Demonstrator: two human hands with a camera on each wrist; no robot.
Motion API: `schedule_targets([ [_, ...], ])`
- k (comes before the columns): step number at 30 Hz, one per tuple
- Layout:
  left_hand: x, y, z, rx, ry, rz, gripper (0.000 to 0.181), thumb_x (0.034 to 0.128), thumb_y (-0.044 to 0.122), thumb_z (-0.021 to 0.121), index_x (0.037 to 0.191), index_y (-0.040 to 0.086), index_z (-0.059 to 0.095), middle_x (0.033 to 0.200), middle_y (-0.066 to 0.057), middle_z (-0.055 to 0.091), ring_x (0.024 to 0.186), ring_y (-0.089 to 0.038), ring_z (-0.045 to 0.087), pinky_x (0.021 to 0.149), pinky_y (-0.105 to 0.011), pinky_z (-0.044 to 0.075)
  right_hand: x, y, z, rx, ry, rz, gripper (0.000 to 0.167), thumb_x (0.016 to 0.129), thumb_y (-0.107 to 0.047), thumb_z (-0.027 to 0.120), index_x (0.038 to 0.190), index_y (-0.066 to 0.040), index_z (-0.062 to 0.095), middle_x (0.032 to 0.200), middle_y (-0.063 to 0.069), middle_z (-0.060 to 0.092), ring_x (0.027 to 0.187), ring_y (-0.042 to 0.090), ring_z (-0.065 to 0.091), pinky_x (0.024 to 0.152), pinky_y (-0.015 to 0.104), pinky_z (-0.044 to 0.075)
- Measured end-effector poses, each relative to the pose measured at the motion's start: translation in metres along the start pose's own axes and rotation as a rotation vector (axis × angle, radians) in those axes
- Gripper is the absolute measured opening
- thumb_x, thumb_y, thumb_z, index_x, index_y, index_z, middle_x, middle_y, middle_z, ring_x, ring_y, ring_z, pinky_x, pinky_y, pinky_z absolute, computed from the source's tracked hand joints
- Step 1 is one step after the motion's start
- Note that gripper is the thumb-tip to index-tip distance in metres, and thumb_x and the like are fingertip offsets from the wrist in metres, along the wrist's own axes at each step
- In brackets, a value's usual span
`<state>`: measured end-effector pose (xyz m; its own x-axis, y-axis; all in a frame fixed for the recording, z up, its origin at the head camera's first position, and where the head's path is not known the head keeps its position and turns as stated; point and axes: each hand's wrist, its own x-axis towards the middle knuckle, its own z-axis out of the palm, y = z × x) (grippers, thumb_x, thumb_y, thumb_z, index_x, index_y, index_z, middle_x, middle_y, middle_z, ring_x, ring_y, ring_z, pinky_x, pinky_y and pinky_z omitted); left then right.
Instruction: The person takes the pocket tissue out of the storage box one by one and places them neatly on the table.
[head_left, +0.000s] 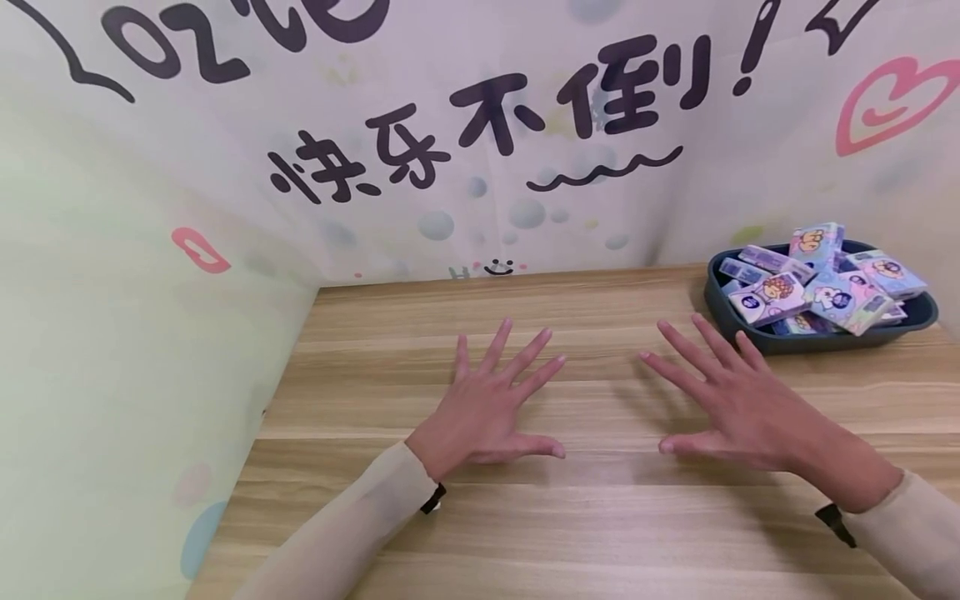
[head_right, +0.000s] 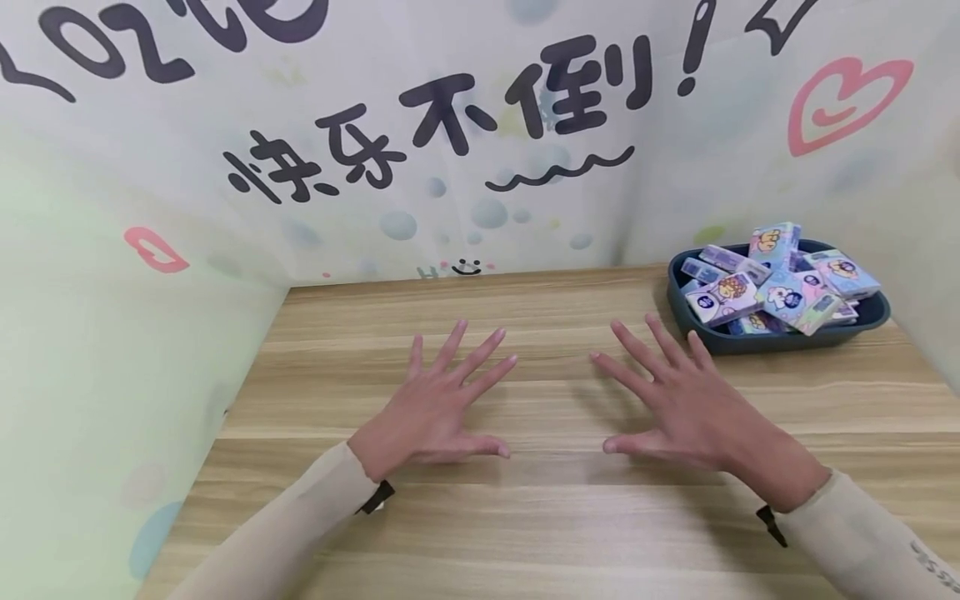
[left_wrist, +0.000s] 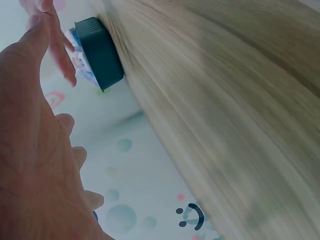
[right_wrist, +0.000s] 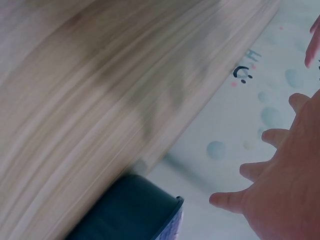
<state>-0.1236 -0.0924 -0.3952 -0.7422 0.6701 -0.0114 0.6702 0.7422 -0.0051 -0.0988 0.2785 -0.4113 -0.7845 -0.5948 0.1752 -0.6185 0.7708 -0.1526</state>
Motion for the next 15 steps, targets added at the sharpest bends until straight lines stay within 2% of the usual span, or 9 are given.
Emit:
schedule_targets([
  [4,0.009,0.002,0.000,-0.088,-0.014,-0.001,0.107,0.0920,0.092,0.051,0.178,0.039,0.015,0.184,0.013,-0.010,0.168,-0.038,-0.010,0.119,-0.088,0.008,-0.004,0.006,-0.002,0.003,-0.001,0.041,0.105,0.091,-0.070,0.077,0.176,-0.032,0.029,0.185,0.009,0.010,0.168,0.040,-0.005,0.125,0.081,0.002],
  [10,0.026,0.006,-0.004,-0.363,-0.002,0.001,0.110,0.0982,0.082,0.056,0.177,0.038,-0.006,0.181,0.018,-0.016,0.168,-0.031,-0.011,0.122,-0.084,0.012,-0.012,0.019,-0.008,0.075,0.015,0.116,0.108,0.091,-0.061,0.082,0.177,-0.032,0.023,0.185,0.006,0.004,0.167,0.048,0.000,0.116,0.090,0.017],
  [12,0.032,0.007,-0.005,-0.476,0.007,0.008,0.109,0.1015,0.076,0.058,0.176,0.036,-0.010,0.180,0.019,-0.018,0.168,-0.028,-0.010,0.123,-0.082,0.013,-0.016,0.025,-0.011,0.111,0.042,0.121,0.106,0.094,-0.055,0.082,0.178,-0.029,0.022,0.185,0.008,0.004,0.165,0.053,0.003,0.120,0.086,0.017],
  [15,0.042,0.009,-0.007,-0.647,0.039,0.051,0.104,0.1072,0.070,0.054,0.175,0.031,-0.014,0.181,0.016,-0.018,0.168,-0.021,-0.010,0.131,-0.068,0.011,-0.023,0.034,-0.015,0.169,0.083,0.136,0.099,0.101,-0.044,0.077,0.178,-0.025,0.019,0.185,0.013,0.004,0.164,0.055,0.004,0.129,0.074,0.007],
])
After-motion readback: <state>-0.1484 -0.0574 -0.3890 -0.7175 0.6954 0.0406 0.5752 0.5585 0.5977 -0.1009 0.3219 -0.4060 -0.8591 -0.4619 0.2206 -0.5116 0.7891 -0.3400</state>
